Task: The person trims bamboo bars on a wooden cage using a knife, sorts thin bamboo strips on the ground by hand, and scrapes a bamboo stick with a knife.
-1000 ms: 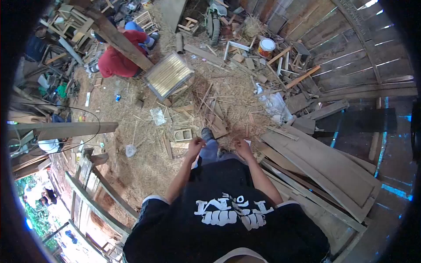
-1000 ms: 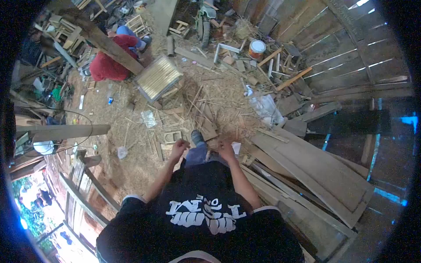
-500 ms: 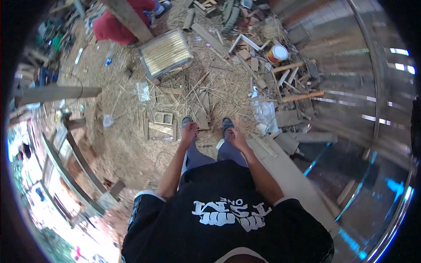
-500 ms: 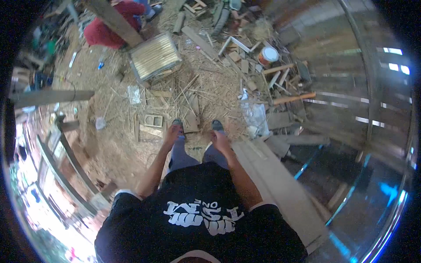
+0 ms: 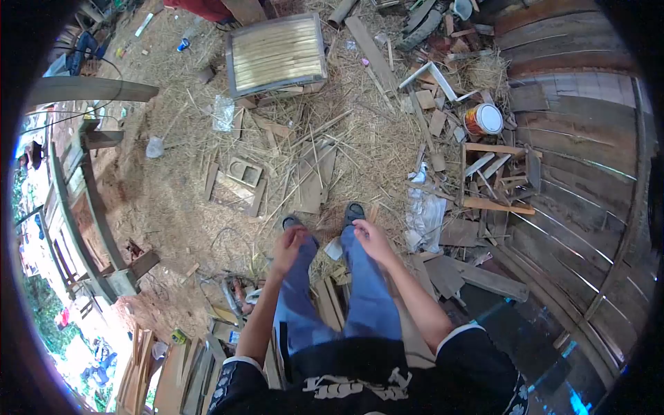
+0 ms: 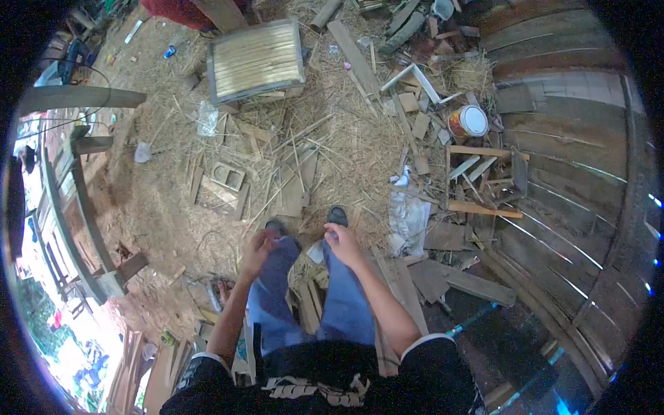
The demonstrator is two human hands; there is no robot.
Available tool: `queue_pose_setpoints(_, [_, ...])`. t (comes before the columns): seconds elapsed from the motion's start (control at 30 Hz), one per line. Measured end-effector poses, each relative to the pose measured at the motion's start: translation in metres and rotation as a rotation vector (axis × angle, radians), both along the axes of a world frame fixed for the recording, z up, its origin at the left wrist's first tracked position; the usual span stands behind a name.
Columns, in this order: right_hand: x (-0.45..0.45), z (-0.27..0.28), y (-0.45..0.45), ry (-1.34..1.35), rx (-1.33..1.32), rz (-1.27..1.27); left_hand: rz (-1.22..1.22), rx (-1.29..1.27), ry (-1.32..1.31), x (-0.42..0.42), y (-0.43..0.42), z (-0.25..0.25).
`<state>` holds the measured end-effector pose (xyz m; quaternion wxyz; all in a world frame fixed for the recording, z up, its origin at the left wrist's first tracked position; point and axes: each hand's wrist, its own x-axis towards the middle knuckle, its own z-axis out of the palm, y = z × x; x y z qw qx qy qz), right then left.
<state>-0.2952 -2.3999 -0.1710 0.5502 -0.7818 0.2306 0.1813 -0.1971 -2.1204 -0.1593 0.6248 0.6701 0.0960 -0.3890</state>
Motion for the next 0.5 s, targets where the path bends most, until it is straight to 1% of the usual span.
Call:
queue_pose_setpoints(0.07, [-0.004, -0.047, -0.003, 0.017, 0.071, -0.085, -0.028, 0.001, 0.080, -0.006, 0.004, -0.057])
queue_pose_setpoints(0.1, [0.002, -0.069, -0.005, 0.027, 0.036, -0.092, -0.107, 0.029, 0.029, 0.003, 0.003, -0.087])
queue_pose_setpoints(0.17, [0.000, -0.104, -0.003, 0.075, -0.010, -0.068, -0.228, 0.106, -0.041, 0.002, 0.008, -0.129])
queue_pose_setpoints(0.2, [-0.001, -0.132, 0.000, 0.126, -0.017, -0.029, -0.182, 0.098, -0.036, -0.002, 0.010, -0.151])
queue_pose_setpoints(0.27, [0.016, -0.162, 0.004, 0.127, -0.047, 0.160, -0.120, 0.083, -0.054, 0.003, 0.017, -0.200])
queue_pose_setpoints(0.3, [0.022, -0.179, 0.007, 0.127, -0.066, 0.246, -0.130, 0.082, -0.053, 0.005, 0.022, -0.229])
queue_pose_setpoints(0.33, [0.024, -0.205, 0.010, 0.075, -0.038, 0.277, -0.136, 0.077, -0.054, 0.007, 0.025, -0.258])
queue_pose_setpoints(0.37, [0.029, -0.231, 0.012, 0.032, -0.077, 0.323, -0.134, 0.071, -0.058, 0.008, 0.028, -0.288])
queue_pose_setpoints(0.43, [0.043, -0.280, 0.015, -0.065, -0.154, 0.415, -0.178, 0.191, -0.134, 0.022, 0.029, -0.338])
queue_pose_setpoints(0.5, [0.057, -0.336, 0.020, -0.120, -0.220, 0.439, -0.195, 0.313, -0.186, 0.040, 0.022, -0.385])
